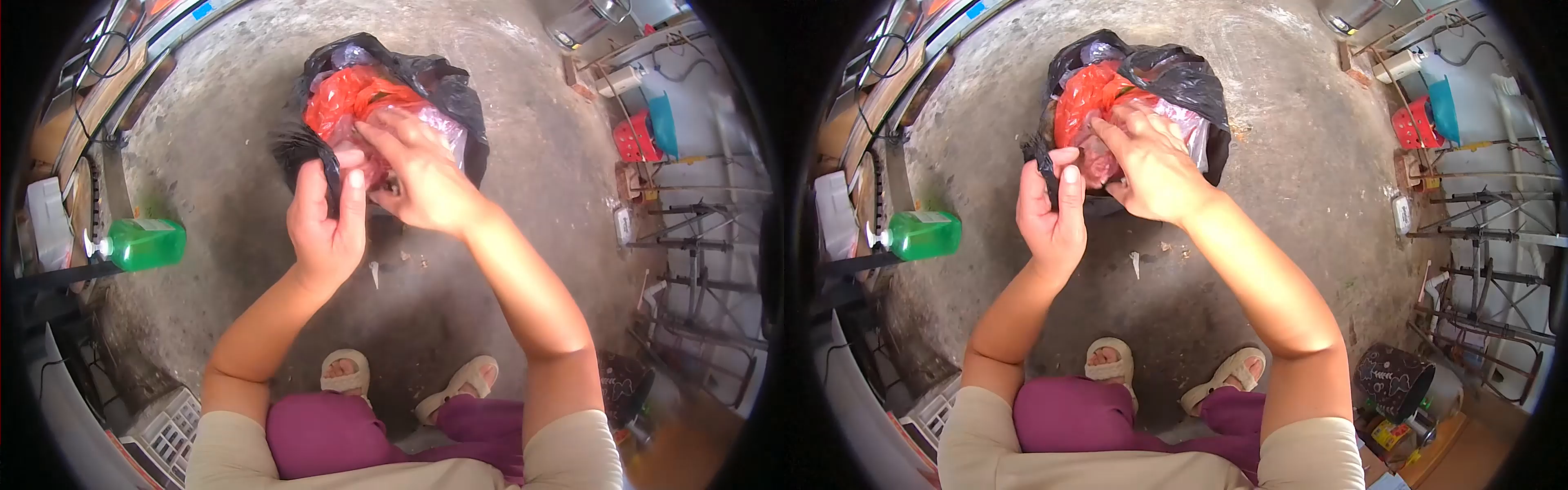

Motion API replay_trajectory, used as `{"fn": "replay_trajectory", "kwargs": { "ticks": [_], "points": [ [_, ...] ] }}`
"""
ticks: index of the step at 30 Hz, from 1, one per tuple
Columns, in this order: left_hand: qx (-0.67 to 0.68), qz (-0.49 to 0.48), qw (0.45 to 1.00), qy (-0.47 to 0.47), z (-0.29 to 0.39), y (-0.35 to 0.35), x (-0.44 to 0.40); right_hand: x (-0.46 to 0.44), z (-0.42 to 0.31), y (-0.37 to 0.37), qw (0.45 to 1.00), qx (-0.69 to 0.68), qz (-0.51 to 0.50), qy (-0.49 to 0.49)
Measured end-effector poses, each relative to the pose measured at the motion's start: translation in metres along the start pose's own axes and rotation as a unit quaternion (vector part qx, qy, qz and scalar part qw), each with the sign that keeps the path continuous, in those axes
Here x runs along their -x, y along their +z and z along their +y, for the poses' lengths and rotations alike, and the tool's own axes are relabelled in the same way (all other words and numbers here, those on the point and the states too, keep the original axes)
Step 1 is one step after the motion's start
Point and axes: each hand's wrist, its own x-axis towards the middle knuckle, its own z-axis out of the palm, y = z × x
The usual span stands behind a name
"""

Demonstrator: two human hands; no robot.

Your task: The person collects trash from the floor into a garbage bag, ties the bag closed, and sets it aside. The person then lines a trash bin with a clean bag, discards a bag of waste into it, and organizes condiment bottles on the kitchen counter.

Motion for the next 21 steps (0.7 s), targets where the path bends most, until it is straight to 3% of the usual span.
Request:
{"fn": "replay_trajectory", "kwargs": {
  "ticks": [1,3,5,9,10,15,17,19,21],
  "points": [
    [-0.001,0.0,1.0,-0.017,0.0,-0.003,-0.002,0.004,-0.004,-0.008,0.998,0.051,-0.017,-0.018],
    [-0.018,-0.005,1.0,-0.016,-0.001,-0.006,-0.005,0.011,-0.009,-0.021,0.998,0.052,0.042,-0.01],
    [-0.05,-0.015,0.998,0.022,-0.002,-0.007,-0.009,0.017,-0.007,-0.028,0.997,-0.004,0.076,0.011],
    [-0.037,-0.032,0.999,0.005,0.001,0.0,-0.01,0.024,0.004,-0.005,0.982,-0.065,0.146,0.105],
    [-0.04,-0.034,0.999,0.006,0.001,0.001,-0.009,0.021,0.005,0.001,0.978,-0.104,0.125,0.133],
    [-0.025,-0.019,0.999,-0.011,0.001,-0.004,-0.007,0.021,-0.01,-0.01,0.967,-0.134,0.215,0.029],
    [-0.039,-0.022,0.999,-0.013,0.001,-0.008,-0.006,0.049,-0.008,-0.018,0.957,-0.181,0.21,-0.08],
    [-0.035,-0.034,0.999,-0.016,0.001,-0.012,-0.005,0.093,-0.002,0.001,0.96,-0.274,0.054,-0.028],
    [-0.03,-0.041,0.999,-0.017,0.002,-0.014,-0.004,0.14,0.023,0.054,0.97,-0.177,-0.137,0.093]
  ]
}}
